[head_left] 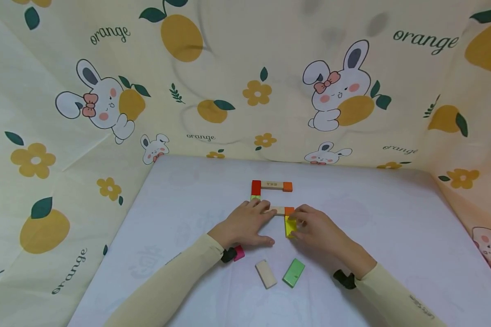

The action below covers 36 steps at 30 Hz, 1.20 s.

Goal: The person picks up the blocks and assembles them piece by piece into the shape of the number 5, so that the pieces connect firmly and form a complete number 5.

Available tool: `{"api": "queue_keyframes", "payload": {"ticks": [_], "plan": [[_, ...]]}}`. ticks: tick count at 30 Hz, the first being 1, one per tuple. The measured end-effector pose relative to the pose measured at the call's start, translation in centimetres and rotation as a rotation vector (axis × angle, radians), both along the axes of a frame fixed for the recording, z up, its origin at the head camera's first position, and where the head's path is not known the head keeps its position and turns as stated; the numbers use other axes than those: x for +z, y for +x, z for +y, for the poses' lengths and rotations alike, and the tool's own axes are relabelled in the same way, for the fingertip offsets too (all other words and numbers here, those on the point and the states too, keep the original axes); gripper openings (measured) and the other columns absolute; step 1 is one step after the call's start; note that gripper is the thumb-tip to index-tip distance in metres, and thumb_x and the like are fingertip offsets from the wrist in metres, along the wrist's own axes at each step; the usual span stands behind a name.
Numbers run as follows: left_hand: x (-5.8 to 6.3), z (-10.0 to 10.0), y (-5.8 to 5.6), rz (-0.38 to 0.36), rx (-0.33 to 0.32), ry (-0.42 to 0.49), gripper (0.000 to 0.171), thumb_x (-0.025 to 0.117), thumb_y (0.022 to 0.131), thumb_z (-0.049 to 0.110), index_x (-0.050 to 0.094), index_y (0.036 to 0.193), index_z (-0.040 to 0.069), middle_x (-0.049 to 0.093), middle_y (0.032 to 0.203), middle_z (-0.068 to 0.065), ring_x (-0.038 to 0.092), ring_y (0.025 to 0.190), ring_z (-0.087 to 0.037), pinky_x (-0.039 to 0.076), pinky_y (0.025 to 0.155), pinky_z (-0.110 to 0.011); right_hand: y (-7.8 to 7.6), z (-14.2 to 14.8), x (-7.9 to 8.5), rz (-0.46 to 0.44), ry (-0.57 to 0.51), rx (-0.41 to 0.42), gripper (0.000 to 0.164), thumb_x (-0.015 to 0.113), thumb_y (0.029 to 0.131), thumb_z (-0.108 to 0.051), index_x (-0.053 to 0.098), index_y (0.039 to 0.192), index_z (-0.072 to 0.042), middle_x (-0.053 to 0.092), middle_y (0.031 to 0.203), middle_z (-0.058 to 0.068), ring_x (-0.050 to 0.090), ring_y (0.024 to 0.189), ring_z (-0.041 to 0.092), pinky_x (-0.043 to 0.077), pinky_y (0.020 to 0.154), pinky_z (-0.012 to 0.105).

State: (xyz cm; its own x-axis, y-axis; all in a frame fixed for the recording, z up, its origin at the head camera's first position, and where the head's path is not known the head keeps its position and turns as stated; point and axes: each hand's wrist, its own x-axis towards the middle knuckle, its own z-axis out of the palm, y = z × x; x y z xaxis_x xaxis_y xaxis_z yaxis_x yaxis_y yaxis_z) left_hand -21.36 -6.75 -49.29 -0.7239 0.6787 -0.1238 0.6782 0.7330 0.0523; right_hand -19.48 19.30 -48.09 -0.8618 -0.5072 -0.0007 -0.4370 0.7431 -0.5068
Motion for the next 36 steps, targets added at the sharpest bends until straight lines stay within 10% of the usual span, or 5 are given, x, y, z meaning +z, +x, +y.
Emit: {"api": "queue_keyframes", "payload": {"ticks": [36], "plan": [[-0.1,0.1,0.0,0.004,0.004,0.003,0.088,0.062,0.096,0.075,0.047,0.166,0.023,0.046,0.161,-0.003,0.043,0.146,-0.029,0.04,0.119,-0.047,0.2,1.9,-0.3,0.094,0.011,0.252,0.023,0.078,0.095,-0.006,0.084,0.117,-0.008,0.073,0.124,0.0,0.067,0.121,0.027,0.055,0.105,0.053]]}}
